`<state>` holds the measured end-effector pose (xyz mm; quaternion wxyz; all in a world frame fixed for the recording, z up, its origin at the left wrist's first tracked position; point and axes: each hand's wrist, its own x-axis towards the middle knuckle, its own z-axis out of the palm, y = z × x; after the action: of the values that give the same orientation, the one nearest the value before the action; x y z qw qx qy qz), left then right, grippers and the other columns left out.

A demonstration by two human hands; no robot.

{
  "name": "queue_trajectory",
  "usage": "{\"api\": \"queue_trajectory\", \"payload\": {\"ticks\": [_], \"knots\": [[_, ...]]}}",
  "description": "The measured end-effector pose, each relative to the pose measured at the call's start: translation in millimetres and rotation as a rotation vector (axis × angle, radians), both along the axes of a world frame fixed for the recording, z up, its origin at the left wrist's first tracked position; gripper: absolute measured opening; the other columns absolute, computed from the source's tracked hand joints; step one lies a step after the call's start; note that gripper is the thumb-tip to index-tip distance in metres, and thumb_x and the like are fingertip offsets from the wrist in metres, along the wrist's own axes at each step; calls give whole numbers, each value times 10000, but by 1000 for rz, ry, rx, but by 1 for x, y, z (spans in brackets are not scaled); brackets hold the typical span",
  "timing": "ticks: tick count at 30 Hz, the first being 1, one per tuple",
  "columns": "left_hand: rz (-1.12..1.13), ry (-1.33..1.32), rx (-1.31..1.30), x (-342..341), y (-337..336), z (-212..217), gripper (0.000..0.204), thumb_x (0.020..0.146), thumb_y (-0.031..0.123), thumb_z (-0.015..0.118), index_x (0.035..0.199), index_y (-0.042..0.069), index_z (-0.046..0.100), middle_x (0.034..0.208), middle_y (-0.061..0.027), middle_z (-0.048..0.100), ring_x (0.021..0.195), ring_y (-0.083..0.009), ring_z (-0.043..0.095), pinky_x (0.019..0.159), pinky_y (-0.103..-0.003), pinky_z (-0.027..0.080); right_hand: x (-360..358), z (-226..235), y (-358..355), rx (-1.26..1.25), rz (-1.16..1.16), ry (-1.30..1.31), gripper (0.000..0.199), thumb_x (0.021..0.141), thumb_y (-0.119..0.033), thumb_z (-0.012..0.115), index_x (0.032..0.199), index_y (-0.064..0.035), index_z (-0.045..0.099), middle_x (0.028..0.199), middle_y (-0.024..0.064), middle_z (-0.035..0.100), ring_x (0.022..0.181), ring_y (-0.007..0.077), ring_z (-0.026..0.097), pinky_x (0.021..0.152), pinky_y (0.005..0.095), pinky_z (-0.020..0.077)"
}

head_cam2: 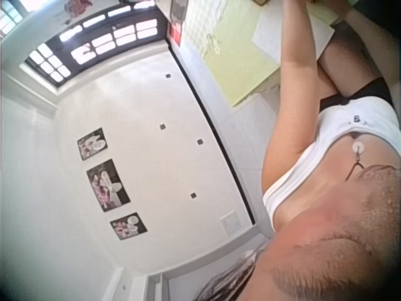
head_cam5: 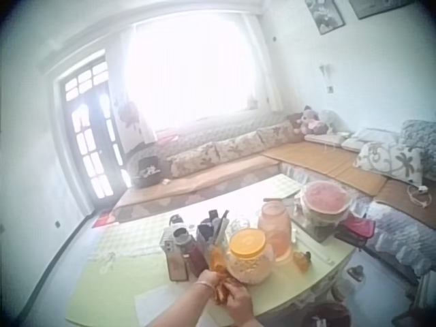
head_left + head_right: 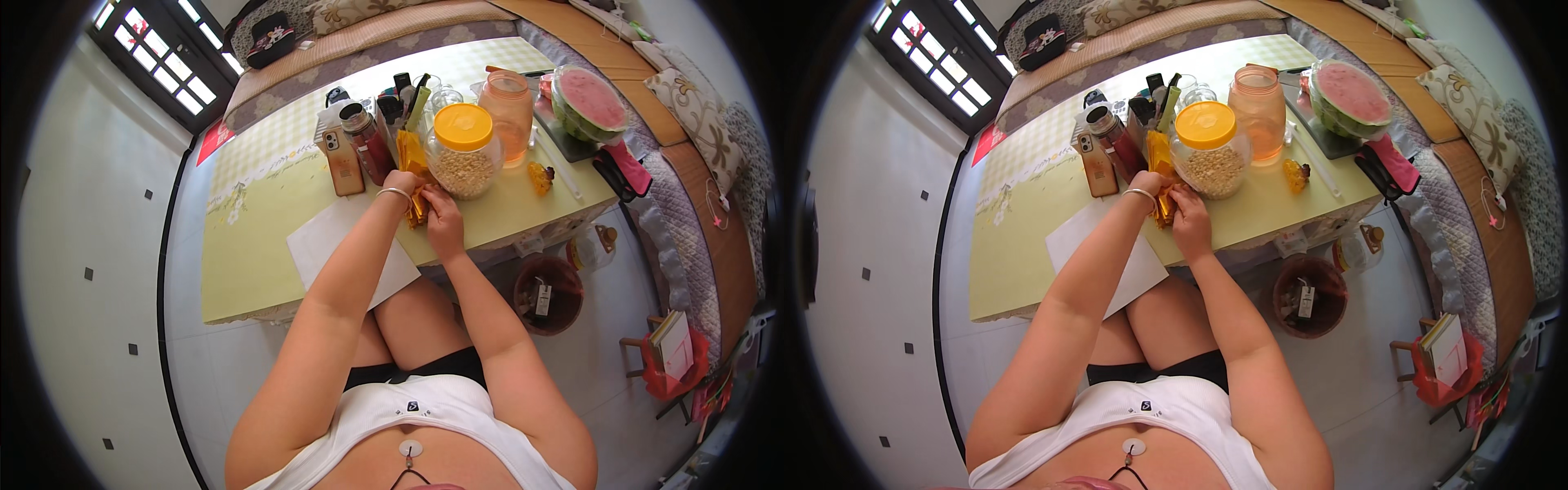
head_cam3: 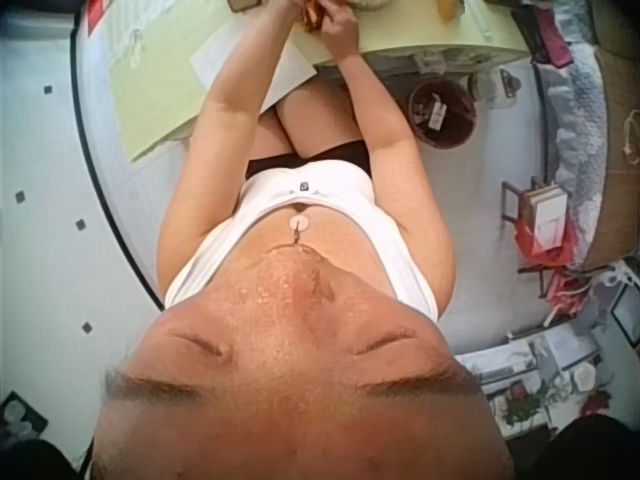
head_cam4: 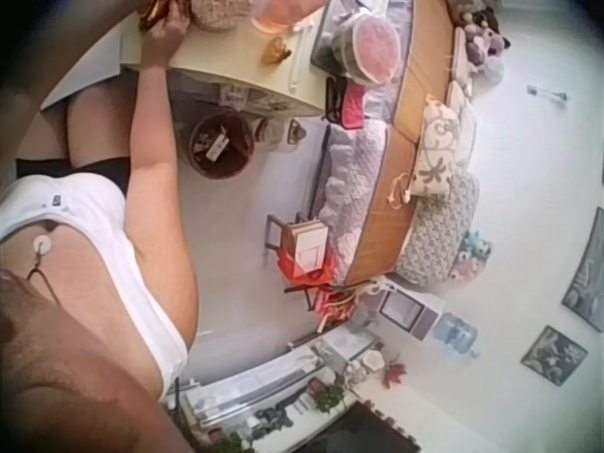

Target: The person sits on the floor and folds multiple sheets of gold-colored paper into triangular shapes by hand. They repeatedly fold the paper in half and then fold the corners to the center, creating a stack of finished items.

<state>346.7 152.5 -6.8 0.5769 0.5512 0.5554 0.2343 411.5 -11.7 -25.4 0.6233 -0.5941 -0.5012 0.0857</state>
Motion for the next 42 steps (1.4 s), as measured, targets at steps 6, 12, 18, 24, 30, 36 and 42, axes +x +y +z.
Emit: {"api": "queue_trajectory", "payload": {"ticks": [6, 12, 18, 24, 30, 36, 42], "knots": [[-1, -147, -187, -50, -13, 21, 164, 877, -6, 720, 1017, -90, 700, 933, -158, 738, 797, -257, 730, 711, -387, 577, -9, -3, -5, 86, -102, 107, 288, 1008, -90, 542, 1263, -4, 645, 1265, 194, 659, 1201, 336, 623, 1036, 395, 480], [-177, -409, -286, -99, -62, 74, 331, 892, -34, 687, 1214, -60, 615, 1126, -146, 706, 1005, -256, 714, 907, -383, 586, -8, -14, 1, -60, 169, 787, 557, 1054, -449, 519, 1352, 21, 548, 1263, 115, 640, 1177, 225, 607, 1017, 371, 483], [-363, -429, -133, -139, -99, 61, 441, 923, 5, 678, 1339, 10, 531, 1210, -92, 645, 1095, -188, 646, 959, -347, 544, -67, 34, -5, -95, 545, 1107, 545, 995, -365, 686, 1364, -12, 494, 1270, 72, 600, 1137, 159, 598, 972, 327, 491], [-284, -13, 460, -167, -114, 43, 736, 809, 74, 798, 1431, -7, 413, 1168, -133, 661, 1064, -252, 662, 920, -352, 544, -70, 39, -8, -258, 787, 1124, 469, 866, -29, 768, 1292, -30, 571, 1205, 66, 671, 1105, 180, 651, 955, 323, 523], [-282, 264, 652, -175, -143, 97, 552, 787, 209, 801, 1219, -30, 553, 1105, -218, 673, 1055, -395, 639, 903, -450, 518, -80, 31, -7, -78, 889, 1425, 466, 858, 62, 736, 1283, -62, 589, 1217, 56, 674, 1126, 203, 657, 984, 343, 536], [-241, 581, 1021, -205, -138, 98, 240, 787, 94, 724, 948, 20, 561, 916, -156, 653, 890, -403, 629, 771, -477, 519, -85, 35, -15, -318, 536, 766, 520, 878, 77, 692, 1359, -49, 541, 1204, 62, 663, 1107, 194, 651, 965, 332, 526], [-452, 952, 949, -223, -124, 71, 208, 812, 113, 710, 901, 32, 540, 871, -145, 635, 845, -352, 661, 720, -457, 541, -67, 31, -16, -40, 238, 325, 597, 904, -25, 651, 1469, -22, 458, 1414, 148, 561, 1299, 253, 545, 1095, 388, 424]]}}
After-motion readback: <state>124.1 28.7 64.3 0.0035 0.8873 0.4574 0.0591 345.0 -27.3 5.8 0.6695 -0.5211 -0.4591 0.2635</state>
